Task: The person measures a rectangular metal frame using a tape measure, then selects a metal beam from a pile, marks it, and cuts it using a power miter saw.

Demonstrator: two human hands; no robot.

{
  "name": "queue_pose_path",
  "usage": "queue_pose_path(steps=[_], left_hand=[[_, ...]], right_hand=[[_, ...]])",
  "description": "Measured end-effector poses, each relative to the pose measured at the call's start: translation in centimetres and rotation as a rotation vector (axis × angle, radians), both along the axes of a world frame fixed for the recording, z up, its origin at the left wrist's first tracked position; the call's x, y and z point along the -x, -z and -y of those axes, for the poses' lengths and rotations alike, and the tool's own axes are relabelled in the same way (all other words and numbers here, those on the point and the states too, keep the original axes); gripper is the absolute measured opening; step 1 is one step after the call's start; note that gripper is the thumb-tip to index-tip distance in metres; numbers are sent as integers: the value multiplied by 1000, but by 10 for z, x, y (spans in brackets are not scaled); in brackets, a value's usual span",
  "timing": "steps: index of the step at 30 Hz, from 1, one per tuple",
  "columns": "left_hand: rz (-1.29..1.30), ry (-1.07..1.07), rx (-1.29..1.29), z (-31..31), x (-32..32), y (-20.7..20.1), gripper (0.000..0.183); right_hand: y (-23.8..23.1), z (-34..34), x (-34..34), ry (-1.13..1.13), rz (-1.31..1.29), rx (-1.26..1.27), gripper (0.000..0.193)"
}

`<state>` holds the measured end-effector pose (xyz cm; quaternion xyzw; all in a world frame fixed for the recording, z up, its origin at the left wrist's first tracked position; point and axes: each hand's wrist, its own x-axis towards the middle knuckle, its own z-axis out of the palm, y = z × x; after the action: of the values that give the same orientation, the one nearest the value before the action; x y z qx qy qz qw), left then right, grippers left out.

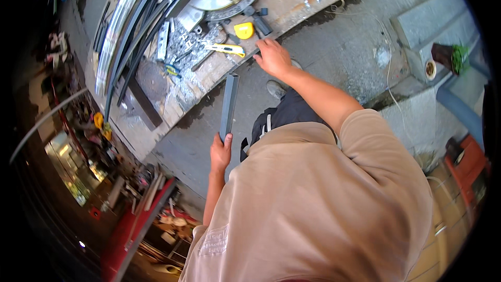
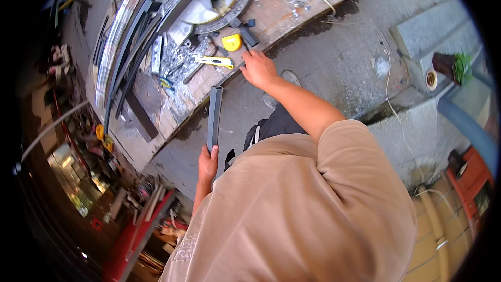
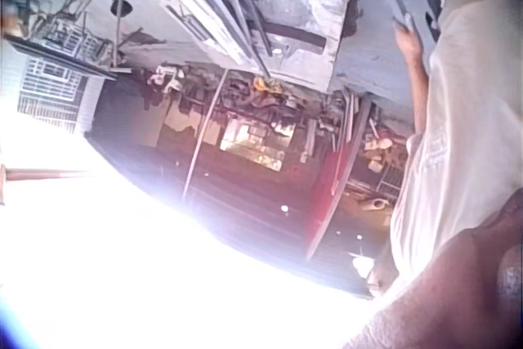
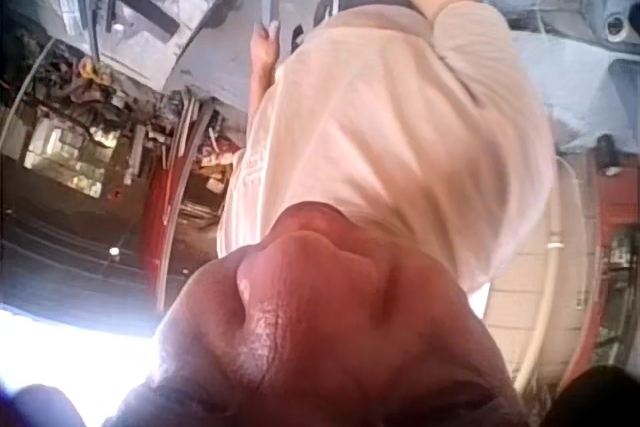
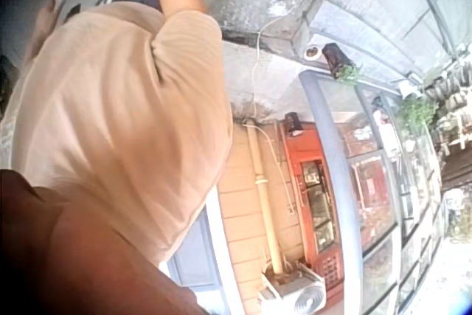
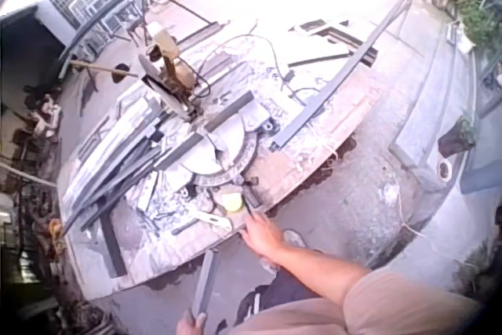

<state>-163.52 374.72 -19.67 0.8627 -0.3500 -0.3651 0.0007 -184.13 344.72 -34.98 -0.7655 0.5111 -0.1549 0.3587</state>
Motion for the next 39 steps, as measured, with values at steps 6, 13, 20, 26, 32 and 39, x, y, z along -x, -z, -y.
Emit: queue_pose_path(steps=[6,13,20,26,32,39], left_hand=[[40,-244,43,-7,14,-21,71],[118,-476,129,-60,14,-33,69],[143,-636,171,-140,-13,-22,67],[226,-689,407,-248,-71,-4,61],[294,-727,596,-357,-140,-13,54],[432,-757,691,-435,-217,-28,57]], right_hand=[[27,63,-63,-274,-229,504,38],[51,83,-75,-457,-453,474,38],[4,22,-62,-367,-363,494,51],[-14,-96,-28,-441,-380,333,50],[15,-221,-28,-302,-726,-16,52],[6,-293,-159,-390,-713,-132,54]])
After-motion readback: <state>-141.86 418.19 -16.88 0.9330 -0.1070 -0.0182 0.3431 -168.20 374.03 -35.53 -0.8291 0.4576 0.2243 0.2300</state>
